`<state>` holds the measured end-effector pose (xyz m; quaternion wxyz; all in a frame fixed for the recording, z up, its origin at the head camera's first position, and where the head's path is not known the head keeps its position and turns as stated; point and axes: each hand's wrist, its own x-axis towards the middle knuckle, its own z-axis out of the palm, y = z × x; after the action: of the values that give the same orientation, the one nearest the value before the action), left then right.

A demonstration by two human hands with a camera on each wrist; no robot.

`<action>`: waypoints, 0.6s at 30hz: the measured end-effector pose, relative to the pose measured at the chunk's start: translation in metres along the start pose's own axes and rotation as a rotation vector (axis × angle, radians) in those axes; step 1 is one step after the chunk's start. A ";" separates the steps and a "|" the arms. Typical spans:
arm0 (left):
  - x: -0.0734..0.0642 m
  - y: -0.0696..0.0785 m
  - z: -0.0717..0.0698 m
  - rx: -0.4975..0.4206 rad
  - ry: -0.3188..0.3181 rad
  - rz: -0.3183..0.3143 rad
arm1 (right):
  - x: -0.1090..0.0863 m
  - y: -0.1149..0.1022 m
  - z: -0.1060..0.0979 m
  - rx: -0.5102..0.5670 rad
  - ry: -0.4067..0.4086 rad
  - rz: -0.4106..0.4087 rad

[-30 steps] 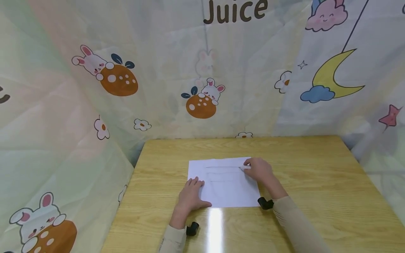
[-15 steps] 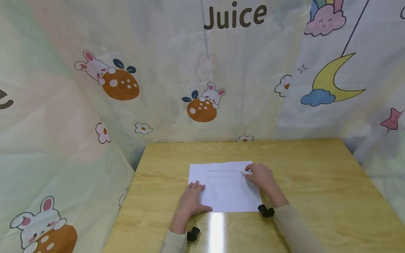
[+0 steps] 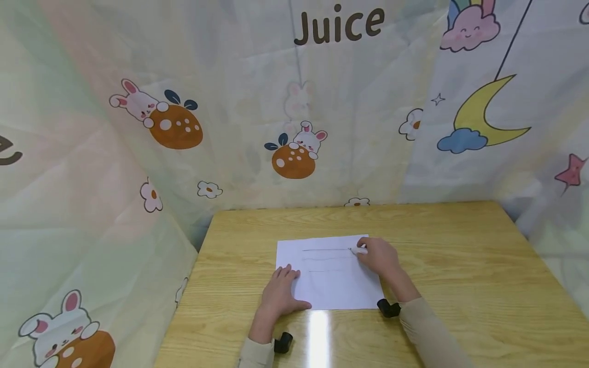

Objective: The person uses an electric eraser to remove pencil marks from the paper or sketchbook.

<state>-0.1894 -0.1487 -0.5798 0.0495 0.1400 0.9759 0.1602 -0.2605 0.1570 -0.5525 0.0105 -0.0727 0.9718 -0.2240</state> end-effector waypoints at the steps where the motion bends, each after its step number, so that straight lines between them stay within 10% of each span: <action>1: 0.000 0.000 0.000 -0.001 -0.002 0.000 | 0.000 0.000 0.000 -0.007 0.002 0.000; 18: 0.005 0.002 -0.004 0.013 -0.030 -0.011 | 0.004 0.005 0.001 0.010 0.058 -0.009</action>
<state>-0.1947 -0.1467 -0.5752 0.0640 0.1374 0.9768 0.1513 -0.2649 0.1599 -0.5557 -0.0181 -0.0703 0.9702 -0.2311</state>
